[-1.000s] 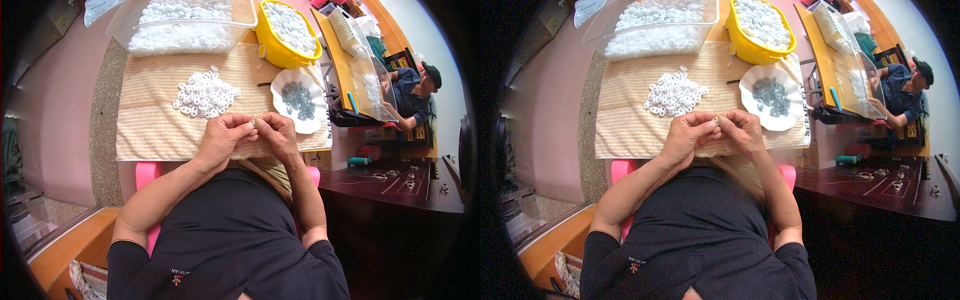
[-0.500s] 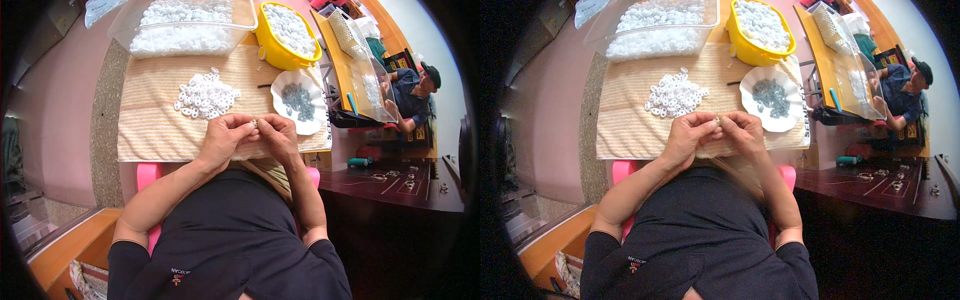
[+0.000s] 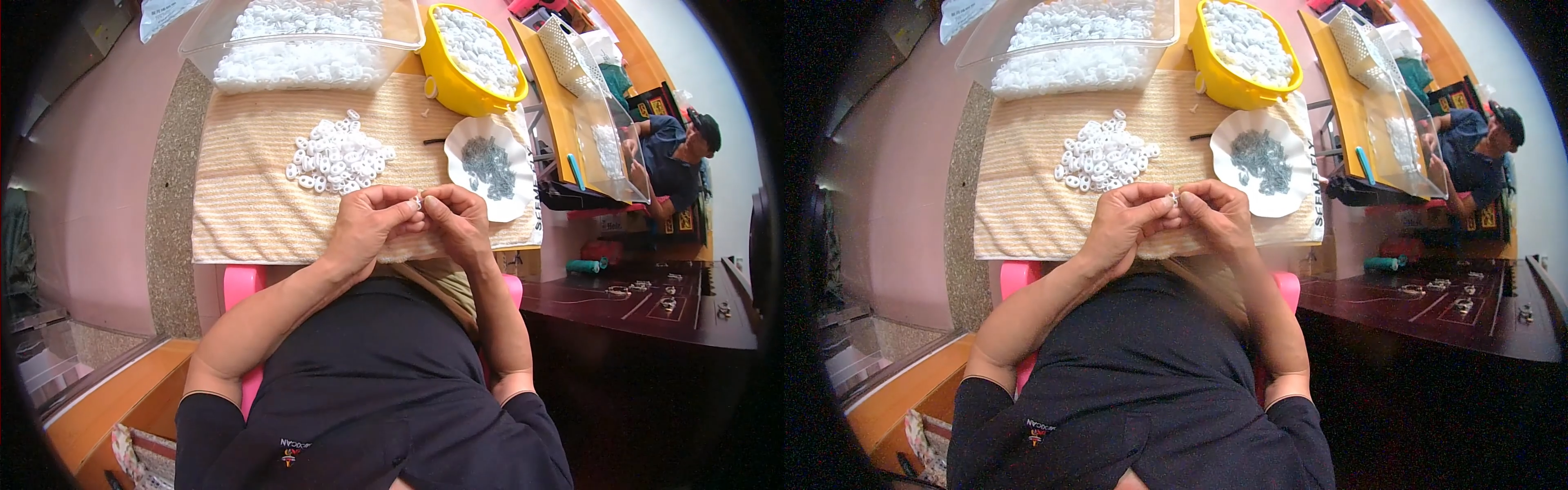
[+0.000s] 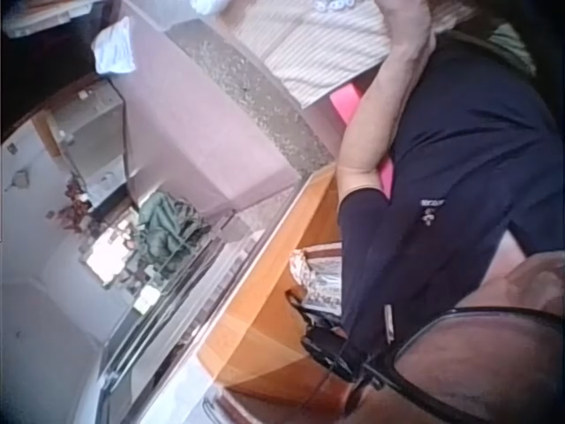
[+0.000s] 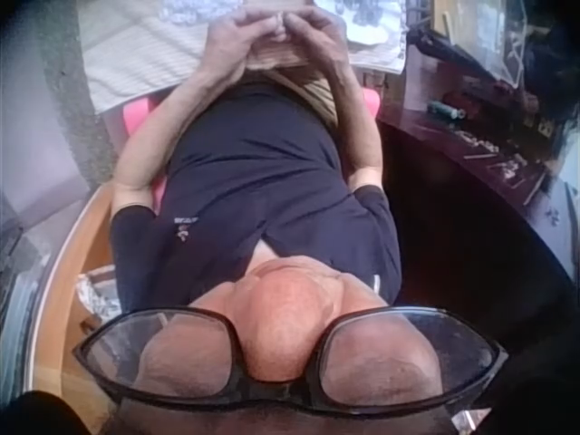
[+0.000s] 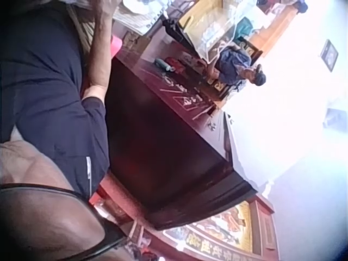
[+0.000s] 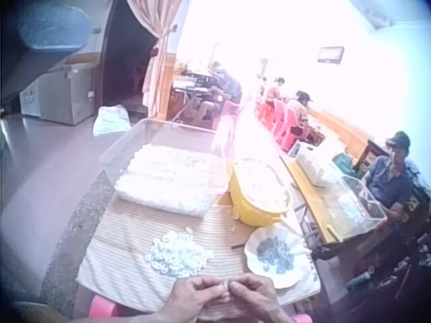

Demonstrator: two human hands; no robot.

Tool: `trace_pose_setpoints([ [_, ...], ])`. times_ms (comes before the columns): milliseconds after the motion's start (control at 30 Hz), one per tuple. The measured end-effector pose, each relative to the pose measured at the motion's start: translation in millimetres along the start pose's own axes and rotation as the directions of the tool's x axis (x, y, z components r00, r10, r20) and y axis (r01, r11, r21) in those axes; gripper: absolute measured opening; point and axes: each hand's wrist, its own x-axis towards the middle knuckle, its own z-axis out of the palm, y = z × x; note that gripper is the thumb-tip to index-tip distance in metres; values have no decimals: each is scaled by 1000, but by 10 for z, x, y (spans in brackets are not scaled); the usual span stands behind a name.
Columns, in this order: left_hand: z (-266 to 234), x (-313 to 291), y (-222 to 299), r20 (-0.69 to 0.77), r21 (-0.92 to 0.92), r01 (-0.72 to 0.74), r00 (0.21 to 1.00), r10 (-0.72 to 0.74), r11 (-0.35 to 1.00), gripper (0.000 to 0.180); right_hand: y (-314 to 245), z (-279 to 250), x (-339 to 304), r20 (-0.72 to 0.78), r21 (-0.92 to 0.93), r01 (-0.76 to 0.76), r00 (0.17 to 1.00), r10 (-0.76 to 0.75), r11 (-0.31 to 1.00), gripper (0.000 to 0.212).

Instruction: The recorder is manually assembling small white plastic rings by inserting tiny metal pins or components into them.

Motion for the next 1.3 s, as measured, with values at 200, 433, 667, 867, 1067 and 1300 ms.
trace_pose_setpoints([
  [200,22,-14,14,-14,-34,6,1000,-6,999,13,-35,-21,5,16,-47,-2,1000,2,999,14],
  [433,23,-31,37,-17,-10,1,1000,-2,1000,15,-196,52,7,20,-18,-12,1000,13,1000,16],
  [667,87,-90,113,-38,-41,-35,999,34,999,14,-271,36,182,3,-143,-19,1000,20,990,13],
  [867,197,-218,149,-11,-15,-67,998,67,998,17,-139,139,462,113,-521,186,982,-148,833,18],
  [1067,217,-250,153,10,1,-82,997,82,997,17,-214,362,582,258,-758,329,944,-205,563,28],
  [1300,220,-245,160,19,-11,-63,998,64,998,17,-229,401,603,220,-845,278,959,-176,457,25],
])
